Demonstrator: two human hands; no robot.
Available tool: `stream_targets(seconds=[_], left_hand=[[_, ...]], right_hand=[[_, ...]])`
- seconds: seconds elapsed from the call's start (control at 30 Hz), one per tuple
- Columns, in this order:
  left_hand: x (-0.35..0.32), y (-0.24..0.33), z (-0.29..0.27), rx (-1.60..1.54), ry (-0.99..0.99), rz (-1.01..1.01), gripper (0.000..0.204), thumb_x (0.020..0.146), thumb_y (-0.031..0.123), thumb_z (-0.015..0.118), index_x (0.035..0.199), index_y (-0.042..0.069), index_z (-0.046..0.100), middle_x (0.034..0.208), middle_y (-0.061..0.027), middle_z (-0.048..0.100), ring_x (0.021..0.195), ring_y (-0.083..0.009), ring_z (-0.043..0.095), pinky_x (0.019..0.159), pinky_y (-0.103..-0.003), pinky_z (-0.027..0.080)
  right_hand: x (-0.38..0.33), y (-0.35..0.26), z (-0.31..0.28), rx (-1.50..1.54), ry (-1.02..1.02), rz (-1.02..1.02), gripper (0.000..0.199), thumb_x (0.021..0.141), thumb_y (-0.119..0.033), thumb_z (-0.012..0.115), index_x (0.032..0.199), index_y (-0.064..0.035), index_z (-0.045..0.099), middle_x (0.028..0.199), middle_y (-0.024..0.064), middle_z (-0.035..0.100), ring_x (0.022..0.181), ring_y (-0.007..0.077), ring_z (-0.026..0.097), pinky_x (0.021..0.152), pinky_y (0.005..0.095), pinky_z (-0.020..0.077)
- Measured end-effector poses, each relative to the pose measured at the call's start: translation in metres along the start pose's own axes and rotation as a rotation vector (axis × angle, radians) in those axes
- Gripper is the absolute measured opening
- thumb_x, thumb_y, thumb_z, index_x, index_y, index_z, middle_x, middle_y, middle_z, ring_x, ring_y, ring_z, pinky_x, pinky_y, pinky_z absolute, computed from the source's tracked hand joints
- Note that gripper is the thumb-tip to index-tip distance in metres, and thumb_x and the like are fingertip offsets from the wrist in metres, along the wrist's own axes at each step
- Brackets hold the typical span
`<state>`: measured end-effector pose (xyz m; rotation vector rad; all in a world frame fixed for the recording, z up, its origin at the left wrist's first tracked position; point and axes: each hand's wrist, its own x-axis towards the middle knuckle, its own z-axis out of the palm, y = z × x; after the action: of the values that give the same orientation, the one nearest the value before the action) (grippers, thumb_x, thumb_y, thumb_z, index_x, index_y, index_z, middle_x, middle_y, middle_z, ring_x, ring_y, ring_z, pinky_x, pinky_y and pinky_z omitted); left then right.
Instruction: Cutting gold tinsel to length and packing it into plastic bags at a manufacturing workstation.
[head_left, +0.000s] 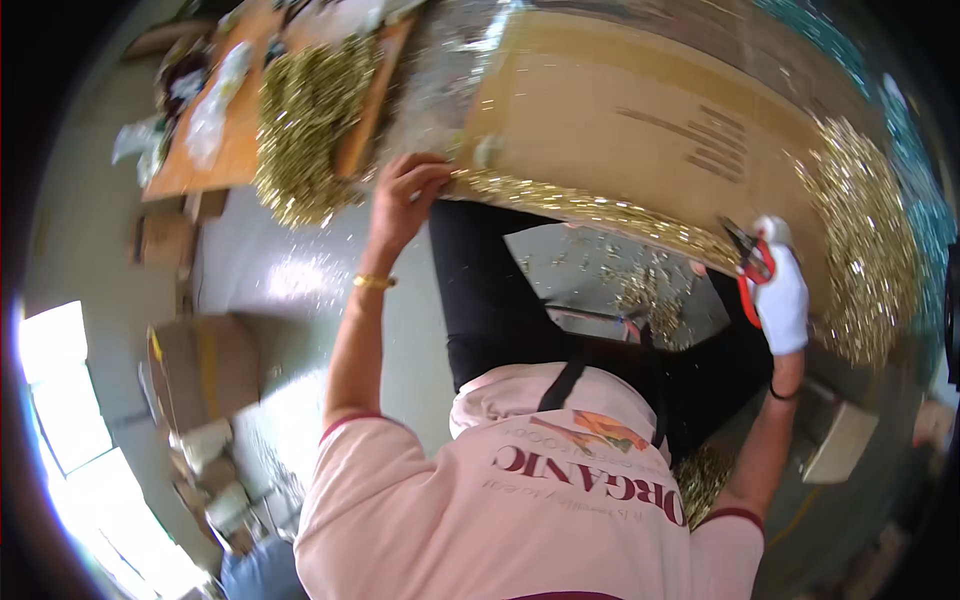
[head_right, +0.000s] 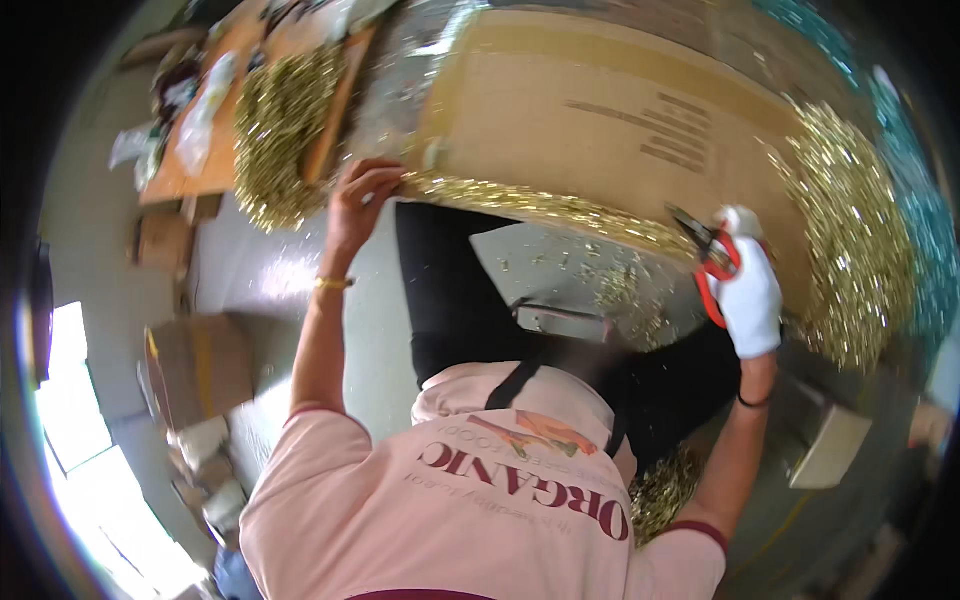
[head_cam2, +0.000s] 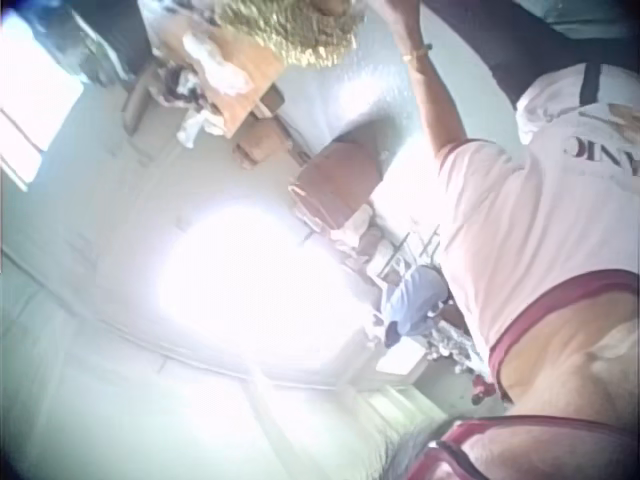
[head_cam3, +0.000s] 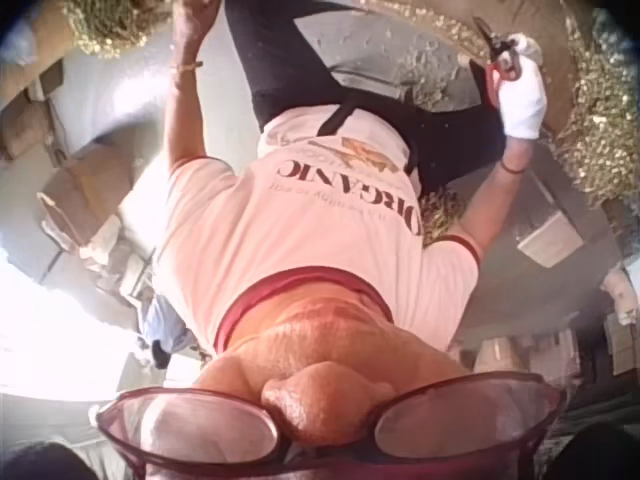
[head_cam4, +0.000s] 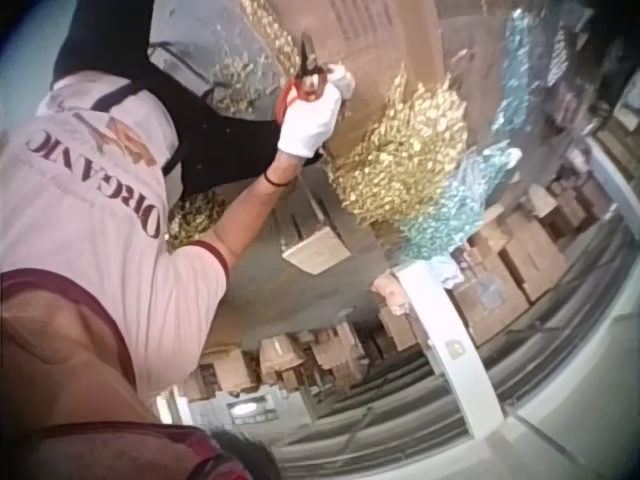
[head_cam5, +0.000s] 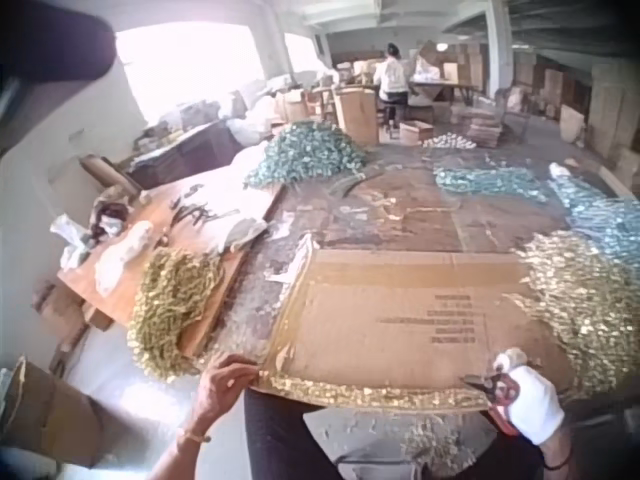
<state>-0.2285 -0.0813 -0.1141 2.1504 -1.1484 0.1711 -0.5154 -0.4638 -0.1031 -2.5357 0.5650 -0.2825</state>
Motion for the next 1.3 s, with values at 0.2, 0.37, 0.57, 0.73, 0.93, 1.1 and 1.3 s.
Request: stream_targets(seconds=[0.2,0.37,0.57,0.73,0.93,1.1,1.3], left_hand=[[-0.013,0.008,-0.024,0.247,0.148,-0.171,0.032,0.078,-0.004,0.060,0.110,0.004,0.060,0.108,-0.0100,0.061,0.096,-0.0208,0.059,0.083,-0.032,0.048],[0.048,0.151,0.025,-0.183,0.133,0.116,0.029,0.072,-0.010,0.062,0.099,0.002,0.063,0.103,-0.0103,0.062,0.098,-0.0215,0.058,0.083,-0.031,0.047],[0.071,0.209,0.140,-0.308,-0.027,0.410,0.024,0.071,0.006,0.068,0.094,0.006,0.061,0.099,-0.0081,0.059,0.086,-0.0262,0.057,0.074,-0.035,0.045],[0.075,0.209,0.150,-0.281,-0.109,0.391,0.024,0.071,0.009,0.068,0.094,0.007,0.061,0.100,-0.0073,0.058,0.086,-0.0250,0.056,0.073,-0.034,0.044],[0.076,0.217,0.161,-0.233,-0.144,0.488,0.021,0.072,0.011,0.068,0.091,0.009,0.061,0.095,-0.0044,0.058,0.088,-0.0223,0.055,0.075,-0.034,0.042],[0.073,0.206,0.176,-0.212,-0.142,0.461,0.019,0.071,0.009,0.068,0.090,0.008,0.063,0.092,-0.0032,0.061,0.083,-0.0217,0.057,0.072,-0.032,0.044],[0.072,0.198,0.165,-0.184,-0.155,0.431,0.016,0.072,0.009,0.068,0.087,0.008,0.063,0.090,-0.0028,0.062,0.082,-0.0210,0.057,0.070,-0.032,0.043]], right_hand=[[0.008,-0.012,0.005,0.080,0.049,-0.103,0.029,0.071,-0.007,0.066,0.098,-0.0075,0.055,0.086,0.0166,0.059,0.082,0.0373,0.057,0.068,0.0393,0.0466],[0.007,-0.010,-0.008,0.113,0.001,-0.077,0.026,0.073,-0.011,0.065,0.095,-0.0051,0.055,0.085,0.0184,0.059,0.080,0.0376,0.057,0.067,0.0391,0.0464],[0.013,-0.010,-0.009,0.092,-0.051,0.024,0.028,0.072,-0.016,0.067,0.094,-0.0039,0.055,0.085,0.0188,0.059,0.079,0.0365,0.058,0.068,0.0382,0.0465],[0.008,-0.010,-0.017,0.259,-0.053,0.101,0.036,0.069,-0.027,0.070,0.095,-0.0046,0.058,0.082,0.0157,0.063,0.077,0.0297,0.063,0.068,0.0356,0.0487],[0.007,-0.010,-0.016,0.396,-0.026,0.213,0.037,0.070,-0.026,0.070,0.098,-0.0045,0.058,0.083,0.0137,0.063,0.077,0.0257,0.063,0.069,0.0333,0.0485],[-0.006,-0.009,-0.024,0.600,0.076,0.262,0.025,0.076,-0.007,0.064,0.100,-0.0020,0.056,0.085,0.0037,0.060,0.079,0.0075,0.057,0.072,0.0230,0.0460],[-0.025,-0.030,0.001,0.774,0.232,0.399,0.027,0.076,-0.004,0.069,0.097,-0.0003,0.053,0.086,0.0018,0.056,0.075,0.0075,0.053,0.071,0.0225,0.0456]])
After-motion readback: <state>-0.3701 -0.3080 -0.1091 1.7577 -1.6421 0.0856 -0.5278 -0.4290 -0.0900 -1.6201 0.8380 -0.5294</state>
